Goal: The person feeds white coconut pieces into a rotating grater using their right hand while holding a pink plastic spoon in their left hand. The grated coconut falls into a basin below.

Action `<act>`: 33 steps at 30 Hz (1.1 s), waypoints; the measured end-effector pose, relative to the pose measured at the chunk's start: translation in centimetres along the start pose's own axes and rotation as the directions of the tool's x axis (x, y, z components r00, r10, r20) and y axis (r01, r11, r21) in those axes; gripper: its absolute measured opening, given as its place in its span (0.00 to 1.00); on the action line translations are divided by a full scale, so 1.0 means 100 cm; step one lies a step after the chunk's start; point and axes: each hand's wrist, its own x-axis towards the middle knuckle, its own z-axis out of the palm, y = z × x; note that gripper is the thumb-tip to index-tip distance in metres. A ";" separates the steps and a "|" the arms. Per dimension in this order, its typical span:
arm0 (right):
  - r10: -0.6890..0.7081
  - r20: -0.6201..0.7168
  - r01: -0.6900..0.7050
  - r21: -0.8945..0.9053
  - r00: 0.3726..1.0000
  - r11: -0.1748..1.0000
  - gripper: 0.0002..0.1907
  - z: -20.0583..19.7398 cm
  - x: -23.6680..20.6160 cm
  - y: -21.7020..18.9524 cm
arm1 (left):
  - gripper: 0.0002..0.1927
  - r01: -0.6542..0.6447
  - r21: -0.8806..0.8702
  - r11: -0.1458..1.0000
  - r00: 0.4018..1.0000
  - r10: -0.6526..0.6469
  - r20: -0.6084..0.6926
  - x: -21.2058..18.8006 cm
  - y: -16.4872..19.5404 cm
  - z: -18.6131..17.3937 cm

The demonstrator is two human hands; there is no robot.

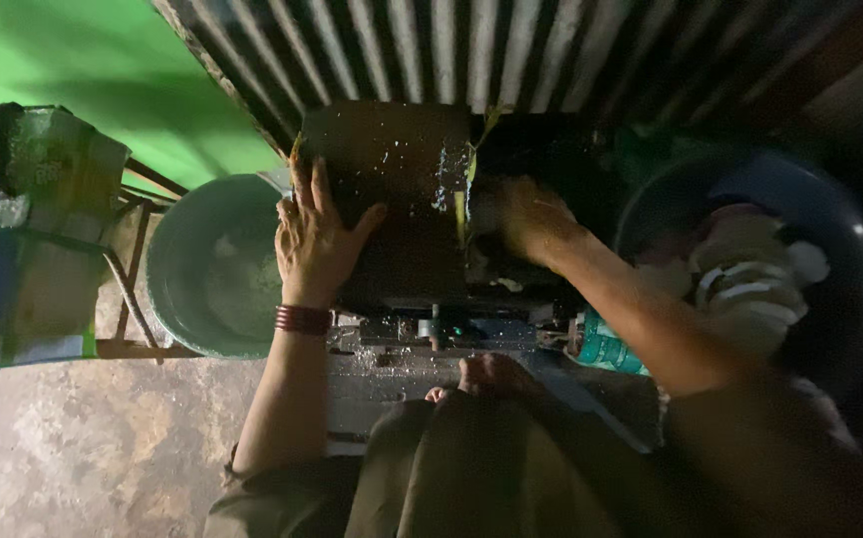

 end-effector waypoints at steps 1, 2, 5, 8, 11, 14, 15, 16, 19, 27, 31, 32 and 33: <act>-0.029 -0.090 0.024 -0.052 0.996 0.998 0.21 0.001 -0.003 0.003 | 0.52 0.002 0.016 1.000 1.000 -0.002 0.005 0.000 0.000 0.001; -0.010 -0.017 0.009 -0.041 1.000 0.999 0.19 0.000 -0.004 0.004 | 0.52 0.006 0.034 0.999 1.000 -0.006 0.012 0.000 0.000 0.001; 0.062 0.121 -0.072 0.080 0.991 0.994 0.18 -0.005 -0.008 0.006 | 0.53 0.008 0.043 0.999 1.000 -0.008 0.018 0.001 0.000 0.003; 0.111 0.104 -0.134 0.240 0.988 0.962 0.25 -0.020 -0.008 0.003 | 0.53 0.018 0.038 0.999 1.000 -0.018 0.009 0.002 0.000 0.003; 0.106 0.225 -0.146 0.169 0.969 0.975 0.28 -0.037 -0.008 -0.005 | 0.54 0.045 0.019 0.999 0.998 -0.046 0.046 0.003 0.001 0.002; 0.157 0.303 -0.220 0.183 0.940 0.958 0.33 -0.047 -0.004 -0.011 | 0.54 0.041 0.038 0.998 0.998 -0.042 0.046 0.003 0.000 0.002; 0.152 0.277 -0.212 0.202 0.949 0.956 0.32 -0.047 -0.004 -0.013 | 0.54 0.034 0.053 0.998 0.998 -0.036 0.042 0.004 0.000 0.003; 0.147 0.249 -0.204 0.220 0.957 0.954 0.31 -0.047 -0.003 -0.014 | 0.54 0.032 0.057 0.998 0.998 -0.034 0.044 0.004 0.000 0.003; 0.037 0.303 -0.062 0.075 0.952 0.995 0.25 -0.040 -0.001 -0.015 | 0.54 0.037 0.052 0.998 0.998 -0.040 0.054 0.006 -0.001 0.004; 0.172 0.261 -0.253 0.321 0.950 0.912 0.22 -0.018 0.010 -0.012 | 0.54 0.052 0.005 0.999 0.997 -0.053 0.048 0.004 0.000 0.003; 0.193 0.221 -0.271 0.407 0.956 0.872 0.23 -0.002 0.011 -0.001 | 0.54 0.033 0.049 0.998 0.999 -0.035 0.040 0.003 0.001 0.001; 0.160 0.191 -0.226 0.403 0.969 0.887 0.20 0.003 0.010 0.004 | 0.53 0.036 0.033 0.999 0.998 -0.038 0.052 0.003 0.000 0.001; 0.125 0.158 -0.179 0.395 0.979 0.901 0.18 0.008 0.008 0.013 | 0.53 0.039 0.016 0.999 0.997 -0.040 0.062 0.002 0.000 0.001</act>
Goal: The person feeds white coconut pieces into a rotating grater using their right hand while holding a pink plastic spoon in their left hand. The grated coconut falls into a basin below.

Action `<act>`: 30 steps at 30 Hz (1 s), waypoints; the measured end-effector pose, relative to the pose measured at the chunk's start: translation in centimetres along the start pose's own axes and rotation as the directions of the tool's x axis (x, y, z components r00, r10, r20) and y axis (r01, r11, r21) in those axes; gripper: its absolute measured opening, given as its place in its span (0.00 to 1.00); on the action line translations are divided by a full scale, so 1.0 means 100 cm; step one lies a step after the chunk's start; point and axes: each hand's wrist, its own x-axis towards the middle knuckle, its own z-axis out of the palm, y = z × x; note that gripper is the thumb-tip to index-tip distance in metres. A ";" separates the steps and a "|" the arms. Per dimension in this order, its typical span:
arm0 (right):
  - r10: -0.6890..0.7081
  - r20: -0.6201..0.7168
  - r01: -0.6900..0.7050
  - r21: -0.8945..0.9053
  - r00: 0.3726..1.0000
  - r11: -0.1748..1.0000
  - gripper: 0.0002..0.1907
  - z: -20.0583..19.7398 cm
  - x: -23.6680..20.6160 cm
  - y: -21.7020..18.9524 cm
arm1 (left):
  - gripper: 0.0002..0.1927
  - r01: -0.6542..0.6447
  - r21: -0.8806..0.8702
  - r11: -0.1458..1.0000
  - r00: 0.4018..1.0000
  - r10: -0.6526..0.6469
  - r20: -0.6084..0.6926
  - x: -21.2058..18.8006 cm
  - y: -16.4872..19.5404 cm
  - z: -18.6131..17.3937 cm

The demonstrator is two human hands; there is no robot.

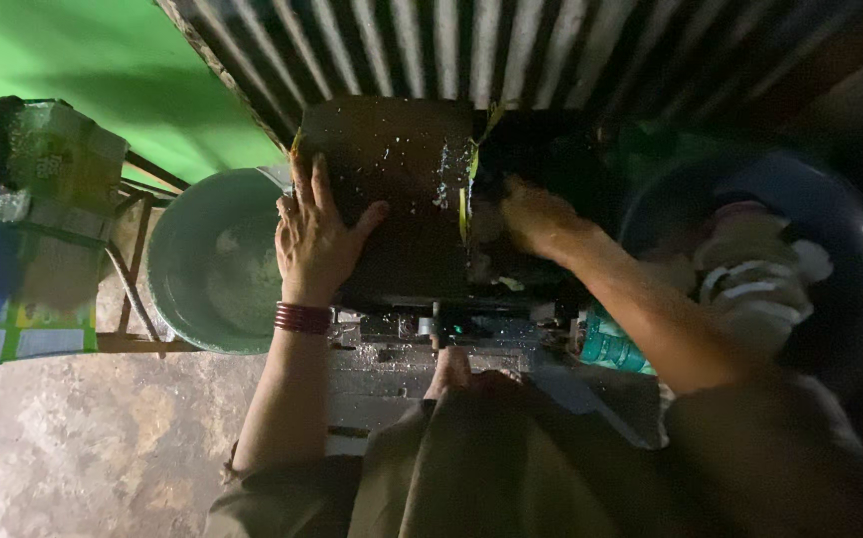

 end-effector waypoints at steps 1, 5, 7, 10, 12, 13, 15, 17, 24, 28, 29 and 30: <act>-0.047 -0.017 0.047 -0.018 0.999 0.999 0.16 0.001 0.002 0.009 | 0.53 -0.006 -0.001 1.000 1.000 0.006 -0.010 0.000 0.000 0.000; -0.382 -0.060 0.353 -0.274 0.922 0.895 0.09 0.010 0.010 0.036 | 0.53 -0.016 0.003 1.000 1.000 0.016 -0.027 -0.001 0.000 0.000; -0.472 -0.036 0.443 -0.291 0.881 0.848 0.09 0.012 0.018 0.040 | 0.54 -0.007 0.002 1.000 1.000 0.008 -0.026 0.000 0.000 0.000; -0.432 0.040 0.425 -0.281 0.901 0.860 0.08 0.018 0.024 0.045 | 0.54 0.009 -0.007 1.000 1.000 -0.009 -0.001 0.002 0.000 0.001; -0.459 -0.025 0.445 -0.199 0.888 0.873 0.08 0.022 0.026 0.045 | 0.55 0.012 0.003 1.000 1.000 -0.012 0.009 0.003 0.000 0.001; -0.469 -0.058 0.455 -0.159 0.882 0.876 0.08 0.024 0.026 0.045 | 0.55 0.015 -0.001 1.000 1.000 -0.015 0.011 0.003 0.000 0.001; -0.336 0.066 0.342 -0.241 0.939 0.908 0.10 0.031 0.031 0.041 | 0.55 0.025 -0.009 1.000 1.000 -0.025 0.013 0.003 0.000 0.001; -0.293 0.141 0.323 -0.289 0.946 0.901 0.11 0.035 0.036 0.040 | 0.54 0.012 0.005 1.000 1.000 -0.012 -0.003 0.003 -0.001 0.002; -0.340 0.045 0.343 -0.106 0.939 0.933 0.12 0.044 0.041 0.032 | 0.54 -0.015 -0.002 1.000 0.999 0.015 -0.040 0.001 -0.001 0.002; -0.338 0.155 0.365 -0.206 0.928 0.908 0.11 0.044 0.040 0.021 | 0.54 -0.005 0.033 0.999 1.000 0.006 -0.029 0.002 0.000 0.001; -0.321 0.180 0.359 -0.257 0.930 0.897 0.10 0.045 0.040 0.020 | 0.54 -0.011 0.029 1.000 0.999 0.012 -0.037 0.002 0.001 0.001; -0.301 0.204 0.352 -0.306 0.932 0.884 0.10 0.045 0.040 0.019 | 0.54 -0.017 0.025 1.000 0.999 0.018 -0.044 0.002 0.001 0.000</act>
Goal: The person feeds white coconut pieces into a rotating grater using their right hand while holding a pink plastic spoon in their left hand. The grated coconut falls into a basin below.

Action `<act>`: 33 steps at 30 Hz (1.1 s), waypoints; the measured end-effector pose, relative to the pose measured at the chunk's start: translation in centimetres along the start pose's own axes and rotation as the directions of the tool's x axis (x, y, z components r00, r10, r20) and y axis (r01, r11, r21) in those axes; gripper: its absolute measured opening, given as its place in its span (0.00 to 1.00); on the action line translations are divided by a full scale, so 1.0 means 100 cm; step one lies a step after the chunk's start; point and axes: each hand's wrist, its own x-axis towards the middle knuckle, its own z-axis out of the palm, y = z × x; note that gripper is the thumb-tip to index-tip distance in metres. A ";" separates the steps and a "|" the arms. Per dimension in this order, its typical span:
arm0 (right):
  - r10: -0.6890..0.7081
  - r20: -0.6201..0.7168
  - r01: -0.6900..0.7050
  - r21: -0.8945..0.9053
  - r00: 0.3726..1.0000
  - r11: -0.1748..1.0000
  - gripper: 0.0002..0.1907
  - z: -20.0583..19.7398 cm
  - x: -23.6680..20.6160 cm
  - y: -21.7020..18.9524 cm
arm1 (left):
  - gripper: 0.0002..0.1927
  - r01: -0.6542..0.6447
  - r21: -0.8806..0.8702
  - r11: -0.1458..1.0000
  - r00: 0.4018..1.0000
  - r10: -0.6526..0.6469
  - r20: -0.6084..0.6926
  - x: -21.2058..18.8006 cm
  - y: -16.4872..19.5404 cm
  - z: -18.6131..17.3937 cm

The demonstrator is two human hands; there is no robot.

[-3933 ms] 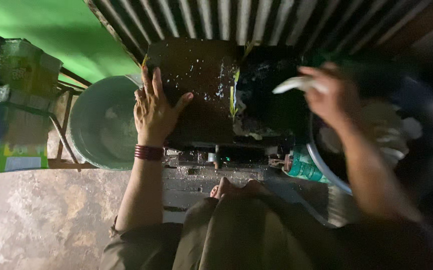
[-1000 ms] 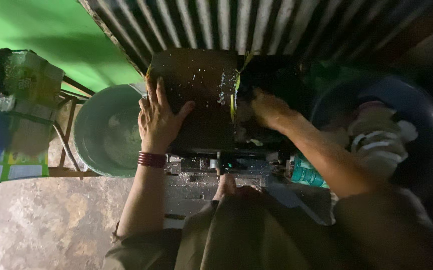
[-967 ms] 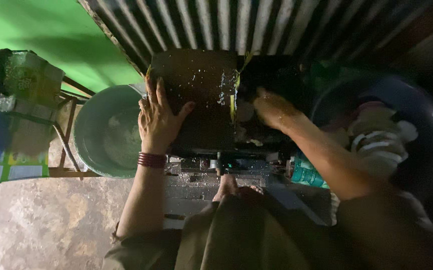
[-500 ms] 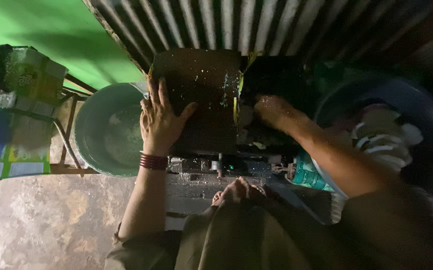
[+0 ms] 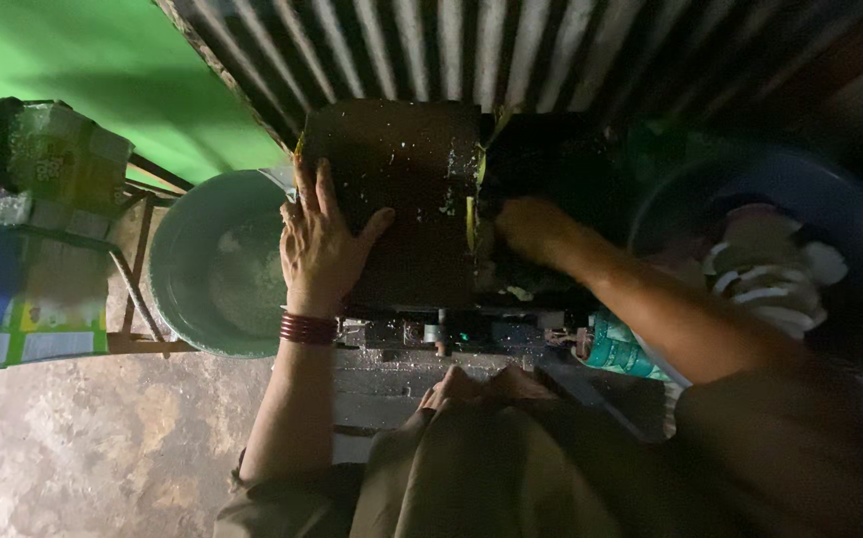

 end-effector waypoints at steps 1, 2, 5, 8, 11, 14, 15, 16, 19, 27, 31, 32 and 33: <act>0.013 0.028 -0.012 -0.051 1.000 0.999 0.10 0.000 0.000 -0.001 | 0.53 0.003 -0.008 1.000 1.000 -0.003 0.006 0.000 0.000 0.000; -0.022 -0.001 0.022 -0.044 1.000 0.999 0.10 0.000 0.000 -0.001 | 0.53 0.005 -0.015 1.000 1.000 -0.005 0.012 0.000 0.000 -0.001; -0.083 -0.073 0.084 0.000 0.994 0.996 0.09 -0.003 0.000 -0.004 | 0.54 0.008 -0.028 1.000 1.000 -0.008 0.028 -0.001 0.000 -0.003; -0.062 -0.118 0.063 0.009 0.991 0.998 0.08 -0.009 0.001 -0.011 | 0.53 -0.034 0.001 0.999 0.999 0.034 0.018 -0.003 -0.002 -0.004; 0.012 -0.249 0.016 0.111 0.968 0.994 0.07 -0.018 -0.014 -0.013 | 0.53 -0.012 0.061 0.998 0.997 0.007 0.082 -0.004 -0.005 -0.003; 0.199 -0.557 0.107 0.467 0.806 0.878 0.10 -0.024 -0.058 0.015 | 0.54 -0.017 0.052 0.999 0.997 0.013 0.070 -0.006 -0.007 0.000; 0.174 -0.708 0.155 0.375 0.684 0.914 0.09 -0.026 -0.080 0.032 | 0.55 -0.028 0.037 0.999 0.998 0.026 0.049 -0.006 -0.007 0.001; 0.416 -0.549 -0.043 0.566 0.725 0.823 0.09 -0.022 -0.113 0.050 | 0.55 -0.016 0.036 0.999 0.998 0.014 0.063 -0.007 -0.008 0.003; 0.622 -0.399 -0.365 0.552 0.673 0.749 0.15 -0.014 -0.183 0.110 | 0.56 0.020 0.028 0.999 0.995 -0.023 0.093 -0.008 -0.008 0.006; 0.697 0.009 -0.610 0.492 0.717 0.621 0.18 0.081 -0.211 0.119 | 0.56 0.007 -0.002 1.000 0.998 -0.007 0.059 -0.009 -0.009 0.008; 0.731 -0.099 -0.579 0.541 0.676 0.609 0.20 0.083 -0.207 0.117 | 0.56 0.027 0.018 0.999 0.997 -0.028 0.077 -0.008 -0.010 0.009; 0.731 -0.124 -0.555 0.570 0.671 0.607 0.21 0.081 -0.210 0.118 | 0.57 0.018 0.018 1.000 0.998 -0.019 0.064 -0.007 -0.010 0.009; 0.732 -0.149 -0.532 0.593 0.665 0.604 0.22 0.081 -0.214 0.117 | 0.57 0.010 0.018 1.000 0.999 -0.010 0.046 -0.007 -0.010 0.010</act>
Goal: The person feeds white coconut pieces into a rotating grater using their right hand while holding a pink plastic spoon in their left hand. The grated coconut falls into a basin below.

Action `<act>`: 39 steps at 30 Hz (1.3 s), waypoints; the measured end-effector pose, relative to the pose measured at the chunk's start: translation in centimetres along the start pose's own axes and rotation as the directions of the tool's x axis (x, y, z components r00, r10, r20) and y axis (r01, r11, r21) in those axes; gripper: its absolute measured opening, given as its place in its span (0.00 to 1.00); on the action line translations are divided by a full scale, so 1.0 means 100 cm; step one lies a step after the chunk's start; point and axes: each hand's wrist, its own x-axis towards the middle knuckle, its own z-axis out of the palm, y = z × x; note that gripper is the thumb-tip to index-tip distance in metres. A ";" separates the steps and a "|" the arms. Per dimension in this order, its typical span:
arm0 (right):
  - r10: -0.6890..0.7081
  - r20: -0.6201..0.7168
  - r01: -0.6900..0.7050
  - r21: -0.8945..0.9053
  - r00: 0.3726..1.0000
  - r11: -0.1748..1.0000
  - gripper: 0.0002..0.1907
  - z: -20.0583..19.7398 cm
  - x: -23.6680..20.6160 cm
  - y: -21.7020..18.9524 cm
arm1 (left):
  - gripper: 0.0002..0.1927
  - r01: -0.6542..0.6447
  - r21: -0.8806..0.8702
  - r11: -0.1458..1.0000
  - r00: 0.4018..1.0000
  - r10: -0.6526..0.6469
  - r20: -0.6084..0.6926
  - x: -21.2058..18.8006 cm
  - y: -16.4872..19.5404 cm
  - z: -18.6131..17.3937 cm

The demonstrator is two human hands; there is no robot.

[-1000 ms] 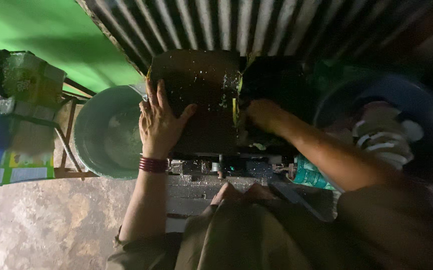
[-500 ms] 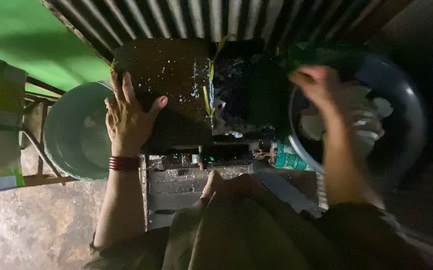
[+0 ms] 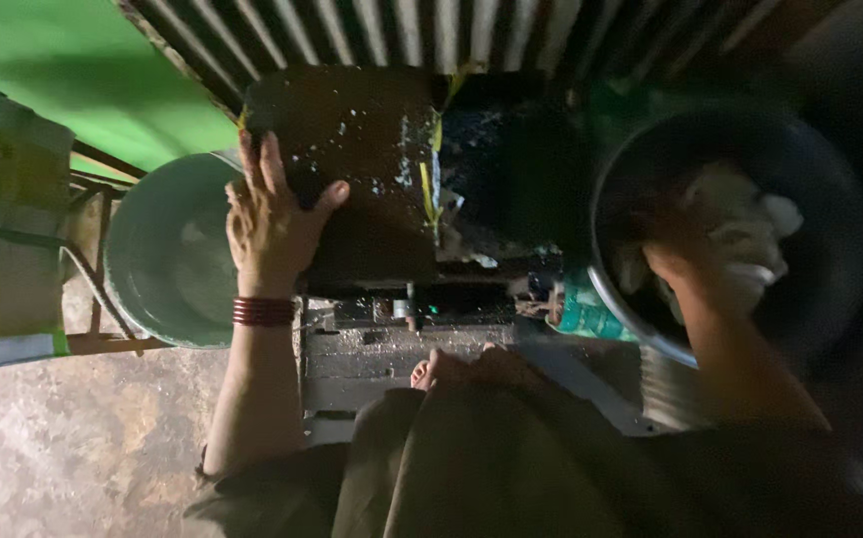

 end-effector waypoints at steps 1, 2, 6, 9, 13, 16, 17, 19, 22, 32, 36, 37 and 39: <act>-0.011 -0.025 0.012 0.045 1.000 0.999 0.23 -0.004 -0.002 -0.001 | 0.57 -0.010 0.007 1.000 1.000 0.010 -0.014 0.001 0.000 0.000; -0.014 -0.077 0.021 0.085 0.997 0.996 0.23 -0.009 -0.005 -0.003 | 0.57 -0.020 0.012 1.000 1.000 0.020 -0.022 0.002 0.000 0.001; -0.089 -0.443 0.215 0.242 0.892 0.946 0.26 -0.034 -0.002 -0.032 | 0.55 -0.009 0.004 1.000 0.999 0.009 -0.043 0.004 0.000 0.004; -0.330 -0.630 0.556 0.198 0.703 0.807 0.29 -0.046 0.007 -0.077 | 0.56 -0.036 0.008 0.999 0.998 0.037 -0.055 0.006 -0.001 0.005; -0.719 -0.453 0.764 -0.117 0.527 0.635 0.26 -0.037 0.021 -0.158 | 0.56 -0.028 -0.004 1.000 0.999 0.028 -0.039 0.006 -0.002 0.005; -0.781 -0.114 0.733 -0.284 0.614 0.618 0.13 -0.013 0.034 -0.215 | 0.54 -0.028 0.014 1.000 0.999 0.028 -0.044 0.006 -0.001 0.004; -0.800 -0.059 0.724 -0.389 0.598 0.570 0.19 -0.004 0.034 -0.228 | 0.54 -0.019 0.013 1.000 0.999 0.019 -0.033 0.006 0.000 0.003; -0.834 -0.013 0.699 -0.539 0.551 0.470 0.27 0.010 0.034 -0.246 | 0.53 -0.013 0.004 1.000 0.999 0.013 -0.035 0.006 0.001 0.002; -0.851 0.027 0.700 -0.583 0.524 0.412 0.34 0.015 0.032 -0.259 | 0.54 -0.023 -0.016 1.000 0.999 0.022 -0.039 0.006 0.001 0.001; -0.470 0.286 0.546 -0.330 0.835 0.770 0.42 -0.015 0.042 -0.262 | 0.54 -0.055 0.004 0.999 0.995 0.055 -0.087 0.005 -0.001 0.004; -0.448 0.301 0.499 -0.118 0.842 0.858 0.46 0.009 0.058 -0.245 | 0.54 -0.050 0.027 0.998 0.996 0.052 -0.076 0.007 0.000 0.002; -0.528 0.277 0.567 -0.079 0.803 0.820 0.39 0.014 0.061 -0.241 | 0.54 -0.037 0.017 0.999 0.998 0.038 -0.057 0.007 0.000 0.001; -0.675 0.223 0.692 -0.001 0.703 0.722 0.25 0.017 0.063 -0.235 | 0.54 -0.006 0.002 1.000 1.000 0.006 -0.013 0.008 0.001 0.000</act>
